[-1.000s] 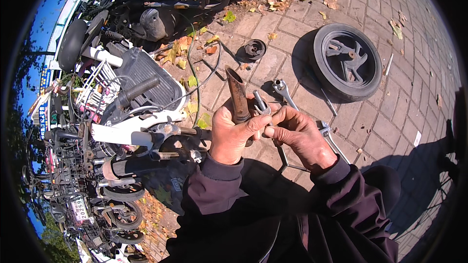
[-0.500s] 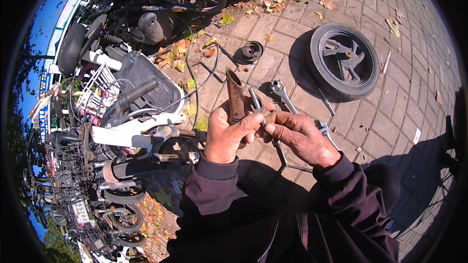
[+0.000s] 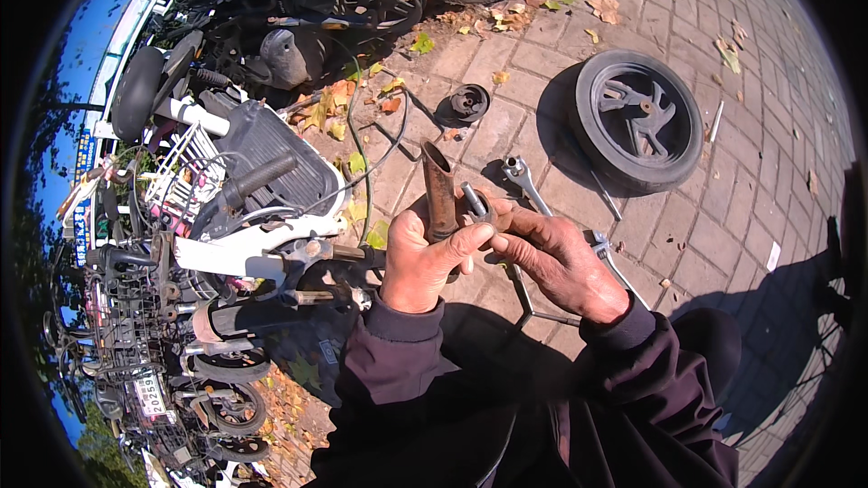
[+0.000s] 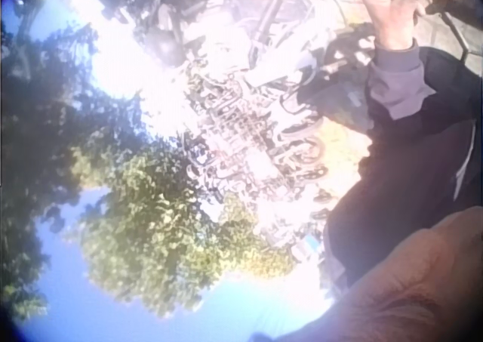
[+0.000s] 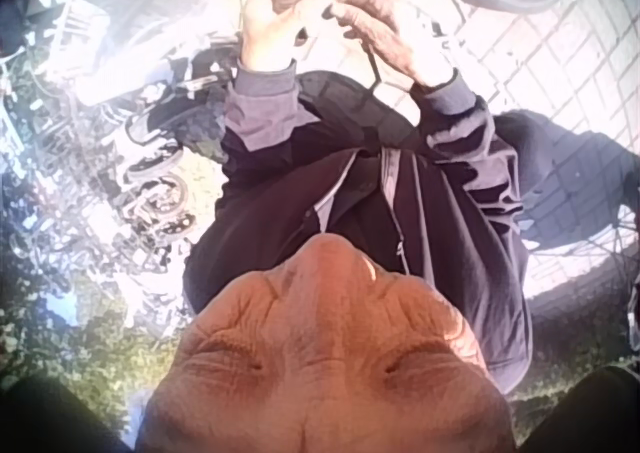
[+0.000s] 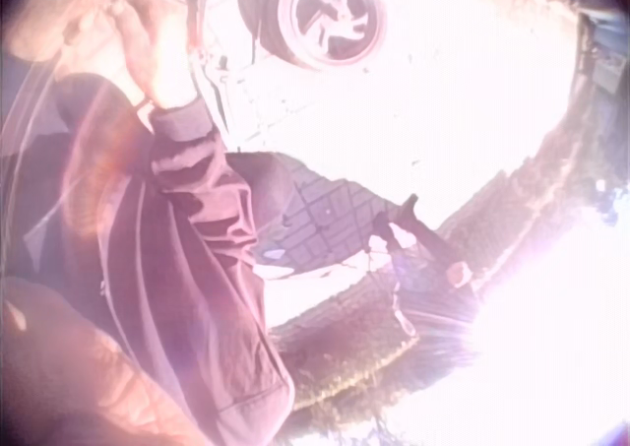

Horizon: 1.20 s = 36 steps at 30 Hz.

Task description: The person holds a short metal tube and uses a socket wrench and a thin metal rod to manipulate the interior. They repeatedly insert the rod into the tube, rotate the socket, and adjust the tube's orientation while working on a paved outdoor area with scattered scooter parts.

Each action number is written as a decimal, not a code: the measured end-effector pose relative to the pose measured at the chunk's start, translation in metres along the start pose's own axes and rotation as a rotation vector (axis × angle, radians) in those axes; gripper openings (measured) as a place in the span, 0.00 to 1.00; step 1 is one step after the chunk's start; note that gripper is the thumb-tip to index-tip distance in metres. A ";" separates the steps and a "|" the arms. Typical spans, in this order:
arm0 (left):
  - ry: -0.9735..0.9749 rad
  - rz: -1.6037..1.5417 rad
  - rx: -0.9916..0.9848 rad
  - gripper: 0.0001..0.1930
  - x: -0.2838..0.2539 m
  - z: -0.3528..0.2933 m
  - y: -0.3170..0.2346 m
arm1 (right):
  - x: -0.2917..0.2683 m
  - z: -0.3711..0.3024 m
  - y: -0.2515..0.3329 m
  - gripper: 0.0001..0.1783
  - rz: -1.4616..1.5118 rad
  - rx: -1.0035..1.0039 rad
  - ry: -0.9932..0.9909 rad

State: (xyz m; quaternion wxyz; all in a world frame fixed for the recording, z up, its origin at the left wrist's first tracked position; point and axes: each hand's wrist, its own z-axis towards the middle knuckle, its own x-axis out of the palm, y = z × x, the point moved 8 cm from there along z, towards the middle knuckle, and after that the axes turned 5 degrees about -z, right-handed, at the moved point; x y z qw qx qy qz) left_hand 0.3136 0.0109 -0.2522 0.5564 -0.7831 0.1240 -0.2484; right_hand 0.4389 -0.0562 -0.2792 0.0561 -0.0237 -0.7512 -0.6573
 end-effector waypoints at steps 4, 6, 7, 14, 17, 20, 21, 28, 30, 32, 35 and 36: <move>-0.018 0.034 0.003 0.20 0.004 0.000 0.000 | -0.007 0.004 -0.007 0.13 0.011 0.057 -0.063; 0.000 0.074 0.005 0.20 0.007 0.000 0.001 | -0.010 0.006 -0.016 0.14 0.050 0.114 -0.125; -0.003 0.076 0.003 0.19 0.008 0.000 0.002 | -0.011 0.006 -0.013 0.15 -0.028 0.058 -0.152; -0.033 0.084 0.038 0.18 0.000 0.001 -0.003 | -0.009 0.001 0.004 0.17 -0.098 -0.120 -0.146; -0.023 0.088 0.037 0.18 0.000 0.000 -0.003 | -0.009 0.003 -0.001 0.18 -0.158 -0.030 -0.096; 0.001 0.062 0.021 0.17 0.004 0.000 0.000 | -0.012 0.004 -0.009 0.19 -0.187 0.068 -0.122; 0.009 0.050 0.015 0.16 0.006 -0.001 0.001 | -0.013 0.003 -0.010 0.20 -0.196 0.082 -0.133; 0.012 0.043 0.063 0.18 0.003 0.001 -0.007 | -0.008 -0.001 0.011 0.20 -0.076 -0.110 -0.077; 0.048 0.005 0.078 0.19 0.003 -0.001 -0.009 | -0.010 0.000 0.013 0.15 -0.219 -0.092 -0.037; 0.098 0.051 0.077 0.18 0.003 -0.002 -0.008 | -0.014 0.001 0.014 0.14 -0.201 -0.068 -0.072; 0.194 0.063 0.098 0.15 0.004 -0.005 -0.003 | -0.015 0.000 0.019 0.14 -0.283 -0.079 -0.134; 0.239 0.023 0.136 0.15 0.005 -0.007 -0.004 | -0.014 -0.003 0.025 0.14 -0.306 -0.132 -0.152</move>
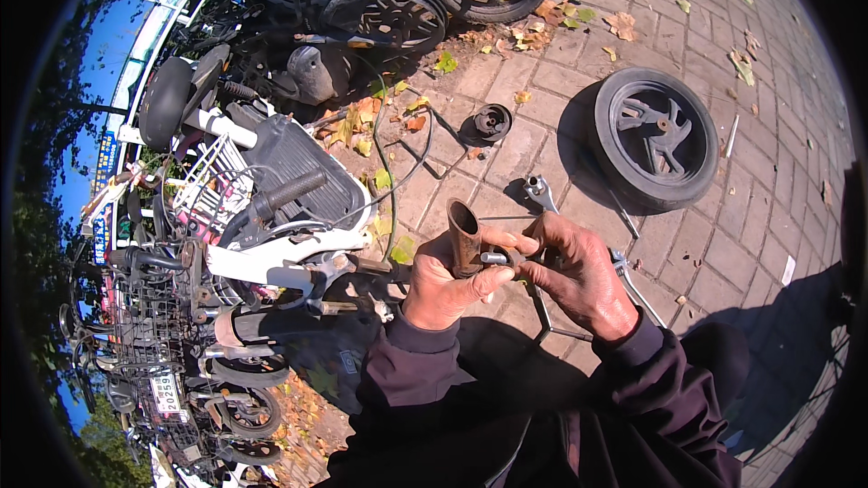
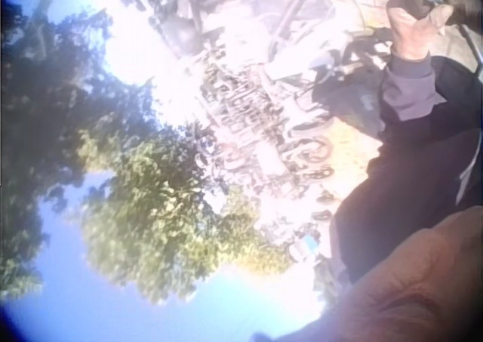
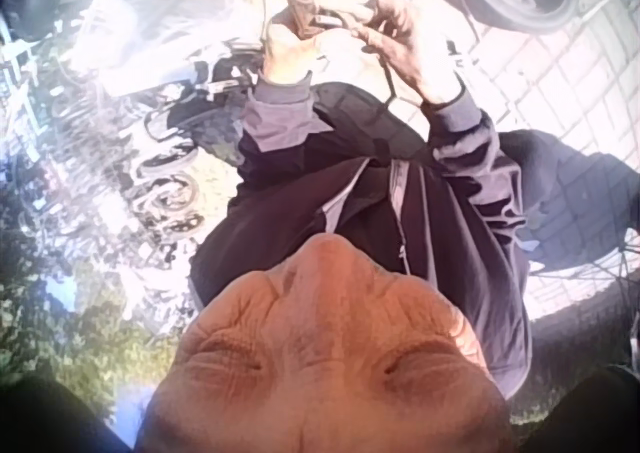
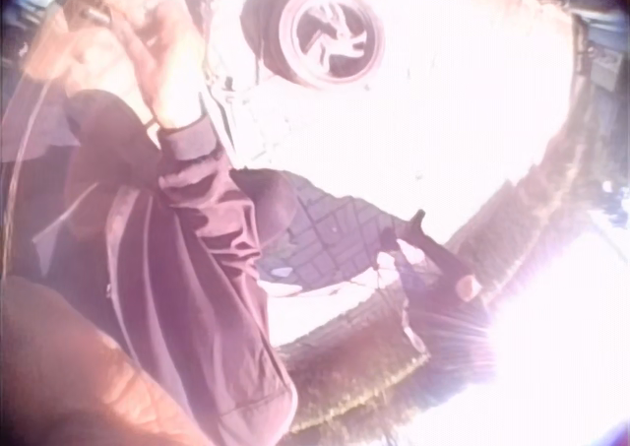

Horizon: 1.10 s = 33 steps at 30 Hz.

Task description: The person holds a short metal tube and uses a socket wrench and a thin metal rod to manipulate the interior. They repeatedly insert the rod into the tube, rotate the socket, and adjust the tube's orientation while working on a paved outdoor area with scattered scooter parts.

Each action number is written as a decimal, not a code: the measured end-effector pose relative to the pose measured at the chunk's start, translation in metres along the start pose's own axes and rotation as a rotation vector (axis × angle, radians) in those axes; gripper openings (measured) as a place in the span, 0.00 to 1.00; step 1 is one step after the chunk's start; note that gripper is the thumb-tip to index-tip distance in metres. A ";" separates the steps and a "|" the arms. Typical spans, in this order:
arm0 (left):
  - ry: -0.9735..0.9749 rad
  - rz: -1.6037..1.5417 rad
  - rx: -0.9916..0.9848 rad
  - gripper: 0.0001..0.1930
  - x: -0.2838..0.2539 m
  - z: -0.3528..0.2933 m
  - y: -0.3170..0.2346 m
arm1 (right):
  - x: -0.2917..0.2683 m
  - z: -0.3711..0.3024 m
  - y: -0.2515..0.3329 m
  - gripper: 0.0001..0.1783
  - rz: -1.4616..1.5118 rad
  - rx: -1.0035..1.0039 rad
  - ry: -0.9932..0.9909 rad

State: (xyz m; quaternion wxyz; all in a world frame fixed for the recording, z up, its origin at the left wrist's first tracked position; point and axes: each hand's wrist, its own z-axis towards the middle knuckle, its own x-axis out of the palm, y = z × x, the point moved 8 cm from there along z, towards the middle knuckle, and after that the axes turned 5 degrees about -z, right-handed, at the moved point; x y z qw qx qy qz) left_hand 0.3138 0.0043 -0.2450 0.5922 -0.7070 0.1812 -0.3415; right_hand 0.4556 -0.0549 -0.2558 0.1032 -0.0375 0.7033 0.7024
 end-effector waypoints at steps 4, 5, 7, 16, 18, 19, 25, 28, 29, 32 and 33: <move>0.133 -0.081 0.185 0.15 0.000 -0.007 -0.012 | 0.003 -0.007 0.023 0.13 -0.142 -0.180 0.047; 0.177 -0.080 0.211 0.14 0.000 -0.009 -0.016 | 0.005 -0.008 0.031 0.13 -0.192 -0.264 0.062; 0.203 -0.103 0.188 0.14 -0.001 -0.012 -0.016 | 0.006 -0.007 0.036 0.11 -0.185 -0.318 0.100; 0.089 -0.065 0.163 0.20 -0.003 -0.006 -0.010 | 0.002 -0.008 0.029 0.12 -0.158 -0.110 0.106; 0.047 -0.068 0.160 0.21 -0.006 -0.003 -0.012 | 0.004 -0.009 0.034 0.13 -0.104 -0.160 0.137; 0.018 -0.046 0.190 0.21 -0.007 -0.004 -0.014 | 0.005 -0.009 0.035 0.13 -0.068 -0.178 0.161; -0.117 0.019 0.166 0.23 -0.019 -0.007 -0.014 | 0.011 -0.003 0.030 0.15 0.070 -0.153 0.184; -0.078 0.007 0.207 0.26 -0.019 -0.004 -0.012 | 0.015 -0.006 0.019 0.16 0.137 0.028 0.184; -0.081 -0.006 0.210 0.26 -0.019 -0.004 -0.011 | 0.015 -0.007 0.016 0.16 0.138 0.070 0.182; -0.090 -0.026 0.183 0.27 -0.020 -0.004 -0.007 | 0.016 -0.008 0.018 0.16 0.195 0.085 0.191; -0.103 -0.040 0.177 0.28 -0.021 -0.004 -0.007 | 0.016 -0.008 0.020 0.16 0.221 0.059 0.204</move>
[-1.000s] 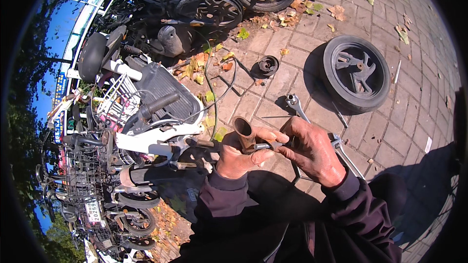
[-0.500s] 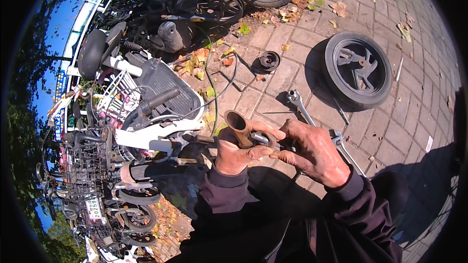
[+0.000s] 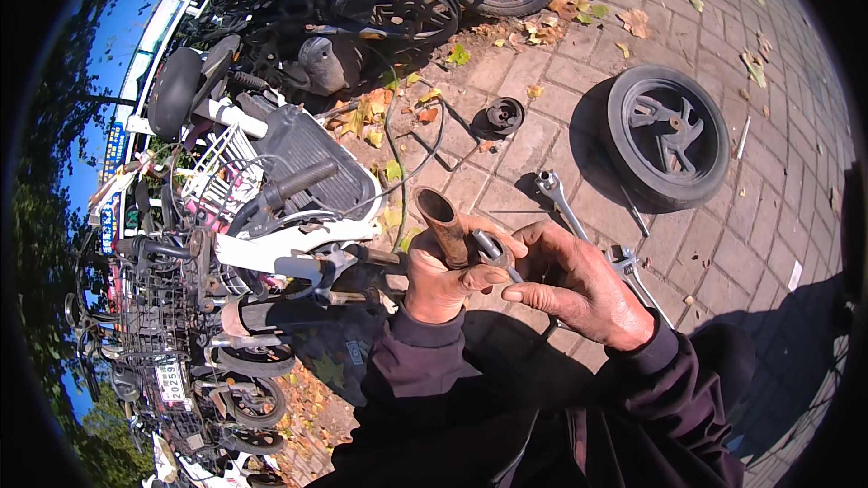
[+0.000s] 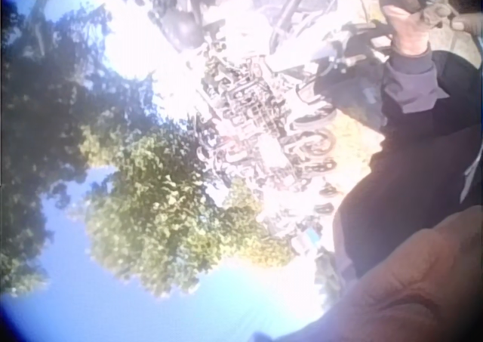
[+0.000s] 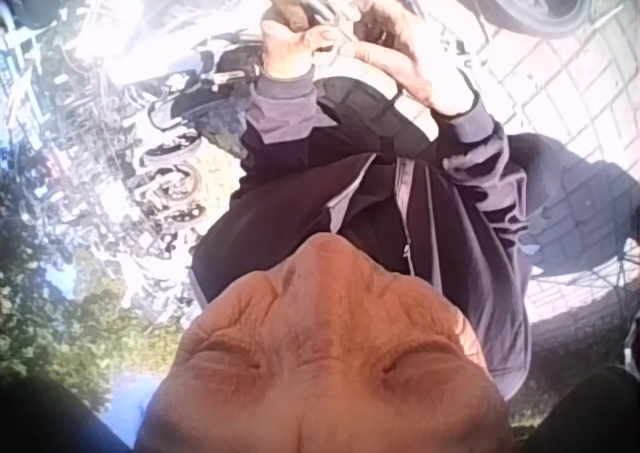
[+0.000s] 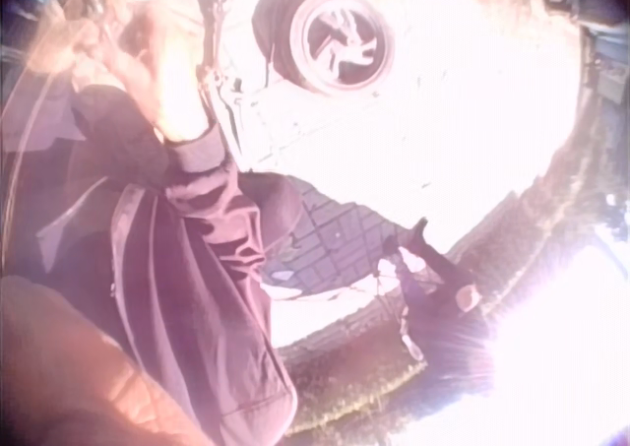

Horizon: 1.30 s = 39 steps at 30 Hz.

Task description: The person holds a short metal tube and uses a socket wrench and a thin metal rod to manipulate the interior. They repeatedly insert the rod into the tube, rotate the socket, and adjust the tube's orientation while working on a paved outdoor area with scattered scooter parts.

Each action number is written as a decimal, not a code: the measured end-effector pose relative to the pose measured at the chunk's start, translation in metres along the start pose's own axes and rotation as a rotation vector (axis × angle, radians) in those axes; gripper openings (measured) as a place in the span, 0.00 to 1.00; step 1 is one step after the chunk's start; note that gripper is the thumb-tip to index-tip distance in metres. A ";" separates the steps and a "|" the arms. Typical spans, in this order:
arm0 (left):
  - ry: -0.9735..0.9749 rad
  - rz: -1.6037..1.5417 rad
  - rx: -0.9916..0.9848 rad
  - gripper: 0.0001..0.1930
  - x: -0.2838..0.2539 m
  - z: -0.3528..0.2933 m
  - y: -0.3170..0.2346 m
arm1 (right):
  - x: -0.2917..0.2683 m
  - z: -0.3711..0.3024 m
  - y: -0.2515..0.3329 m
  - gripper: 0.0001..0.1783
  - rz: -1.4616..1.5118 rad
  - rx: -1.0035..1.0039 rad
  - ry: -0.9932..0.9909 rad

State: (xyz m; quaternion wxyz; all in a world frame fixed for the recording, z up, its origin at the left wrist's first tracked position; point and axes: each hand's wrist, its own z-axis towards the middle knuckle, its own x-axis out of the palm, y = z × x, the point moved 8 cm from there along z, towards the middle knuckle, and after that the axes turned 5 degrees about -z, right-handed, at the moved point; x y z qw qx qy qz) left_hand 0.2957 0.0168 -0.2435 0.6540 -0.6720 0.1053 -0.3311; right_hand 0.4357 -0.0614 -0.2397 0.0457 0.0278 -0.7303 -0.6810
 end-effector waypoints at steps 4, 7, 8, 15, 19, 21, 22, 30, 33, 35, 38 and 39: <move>-0.072 -0.067 -0.008 0.29 -0.002 0.000 -0.003 | 0.000 0.004 0.011 0.15 -0.076 -0.196 0.017; -0.062 -0.015 -0.019 0.26 0.003 -0.001 -0.002 | -0.003 0.005 0.004 0.15 -0.033 -0.106 0.007; -0.057 -0.008 -0.035 0.25 0.004 -0.001 0.000 | -0.004 0.004 0.001 0.14 -0.037 -0.062 -0.015; -0.058 -0.074 -0.005 0.28 0.004 0.002 0.006 | 0.002 0.001 -0.010 0.15 0.109 0.138 0.033; -0.075 -0.100 -0.013 0.26 -0.001 0.002 0.004 | 0.001 0.003 -0.006 0.14 0.117 0.021 0.039; -0.090 -0.090 -0.013 0.26 -0.002 0.001 0.004 | -0.001 0.003 -0.007 0.12 0.017 0.017 0.018; -0.088 -0.072 -0.016 0.27 -0.001 0.001 0.004 | 0.000 0.004 -0.011 0.13 0.076 0.064 0.019; -0.133 -0.089 -0.027 0.28 0.003 0.002 0.007 | 0.000 0.002 -0.004 0.16 0.069 0.068 -0.005; -0.153 -0.075 -0.074 0.28 -0.001 0.000 0.007 | -0.001 0.003 -0.005 0.17 0.109 0.040 0.031; -0.160 -0.063 -0.119 0.28 -0.002 -0.001 0.009 | -0.002 0.004 -0.007 0.17 0.110 0.044 0.020; -0.164 -0.069 -0.110 0.27 -0.001 -0.001 0.010 | -0.003 0.003 -0.012 0.14 -0.075 0.106 0.017; -0.154 -0.066 -0.103 0.27 0.001 0.000 0.010 | -0.003 0.003 -0.013 0.15 -0.052 0.125 0.018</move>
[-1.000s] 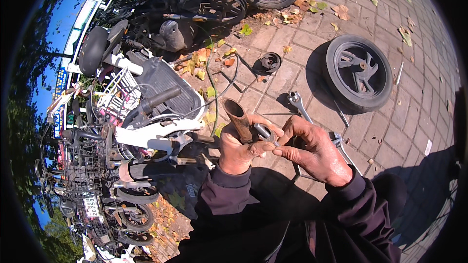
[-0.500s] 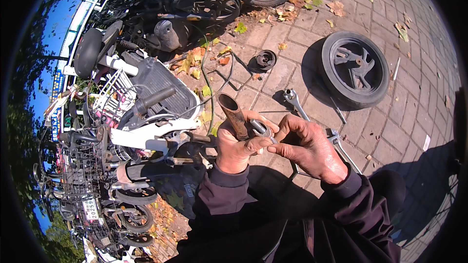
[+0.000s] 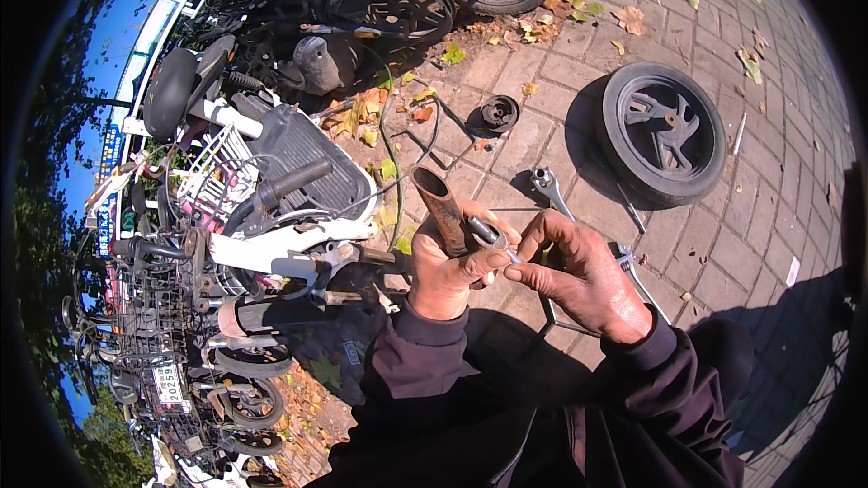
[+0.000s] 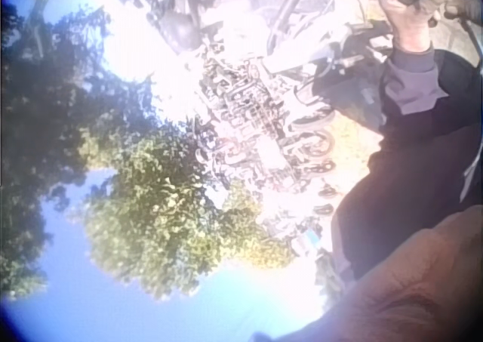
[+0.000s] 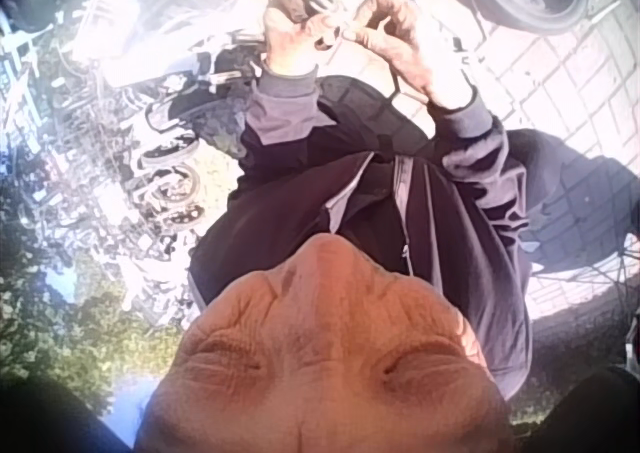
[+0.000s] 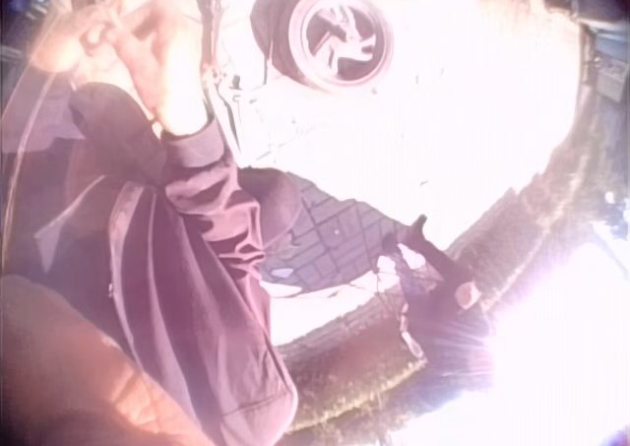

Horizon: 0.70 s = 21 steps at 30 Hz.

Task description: The person holds a short metal tube and uses a socket wrench and a thin metal rod to manipulate the interior. They repeatedly insert the rod into the tube, rotate the socket, and adjust the tube's orientation while working on a paved outdoor area with scattered scooter parts.

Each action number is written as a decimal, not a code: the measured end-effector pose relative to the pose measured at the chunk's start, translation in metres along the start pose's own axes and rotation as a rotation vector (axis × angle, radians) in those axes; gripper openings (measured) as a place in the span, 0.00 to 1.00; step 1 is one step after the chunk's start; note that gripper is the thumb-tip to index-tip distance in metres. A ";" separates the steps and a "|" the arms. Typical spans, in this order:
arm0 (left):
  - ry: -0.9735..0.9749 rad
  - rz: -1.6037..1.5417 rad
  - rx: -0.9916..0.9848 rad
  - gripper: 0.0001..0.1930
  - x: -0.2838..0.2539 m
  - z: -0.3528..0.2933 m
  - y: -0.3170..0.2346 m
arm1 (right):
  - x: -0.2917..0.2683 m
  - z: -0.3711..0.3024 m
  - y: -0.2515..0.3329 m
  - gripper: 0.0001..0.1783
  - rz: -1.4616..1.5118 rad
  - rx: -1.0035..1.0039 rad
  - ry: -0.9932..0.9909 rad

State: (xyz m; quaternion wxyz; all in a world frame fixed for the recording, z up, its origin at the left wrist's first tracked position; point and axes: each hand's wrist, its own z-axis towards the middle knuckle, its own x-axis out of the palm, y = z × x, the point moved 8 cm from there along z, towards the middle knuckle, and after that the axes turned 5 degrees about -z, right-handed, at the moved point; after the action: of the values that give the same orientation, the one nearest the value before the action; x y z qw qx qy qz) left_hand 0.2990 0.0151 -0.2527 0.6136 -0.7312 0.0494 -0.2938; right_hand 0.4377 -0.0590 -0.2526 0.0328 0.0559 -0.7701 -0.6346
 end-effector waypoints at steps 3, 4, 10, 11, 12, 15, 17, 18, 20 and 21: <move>0.019 0.003 0.036 0.27 0.004 0.002 0.000 | -0.001 -0.002 0.001 0.15 0.047 0.043 0.001; 0.016 0.008 0.065 0.27 0.004 0.002 -0.002 | -0.001 -0.002 0.005 0.15 0.057 0.000 -0.006; -0.034 -0.029 -0.024 0.26 0.000 0.000 0.001 | -0.002 0.000 0.001 0.18 0.060 -0.067 -0.068; -0.044 -0.027 -0.032 0.26 0.001 -0.001 0.001 | -0.003 0.000 -0.005 0.19 0.048 -0.005 -0.095; -0.037 -0.021 -0.035 0.26 0.003 -0.001 0.002 | -0.003 0.001 -0.004 0.19 0.066 -0.036 -0.112; -0.032 -0.019 -0.013 0.26 0.008 -0.001 0.003 | -0.003 0.001 -0.005 0.18 0.022 0.002 -0.134; -0.036 -0.018 0.037 0.26 0.009 0.000 0.001 | -0.003 -0.002 -0.003 0.17 -0.095 0.041 -0.096; -0.039 -0.024 0.039 0.26 0.008 0.001 0.000 | -0.002 -0.003 -0.001 0.16 -0.024 0.026 -0.059; -0.046 -0.035 0.010 0.26 0.005 0.002 0.000 | 0.002 -0.004 0.003 0.15 0.115 0.007 0.025; -0.049 -0.035 -0.003 0.26 0.004 0.002 0.000 | 0.000 -0.003 0.002 0.15 0.108 0.015 0.010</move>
State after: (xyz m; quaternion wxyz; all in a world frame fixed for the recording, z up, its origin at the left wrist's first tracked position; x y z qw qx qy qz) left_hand 0.3032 0.0148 -0.2517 0.6084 -0.7397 0.0218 -0.2867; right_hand 0.4381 -0.0620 -0.2502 0.0703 0.0176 -0.7766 -0.6258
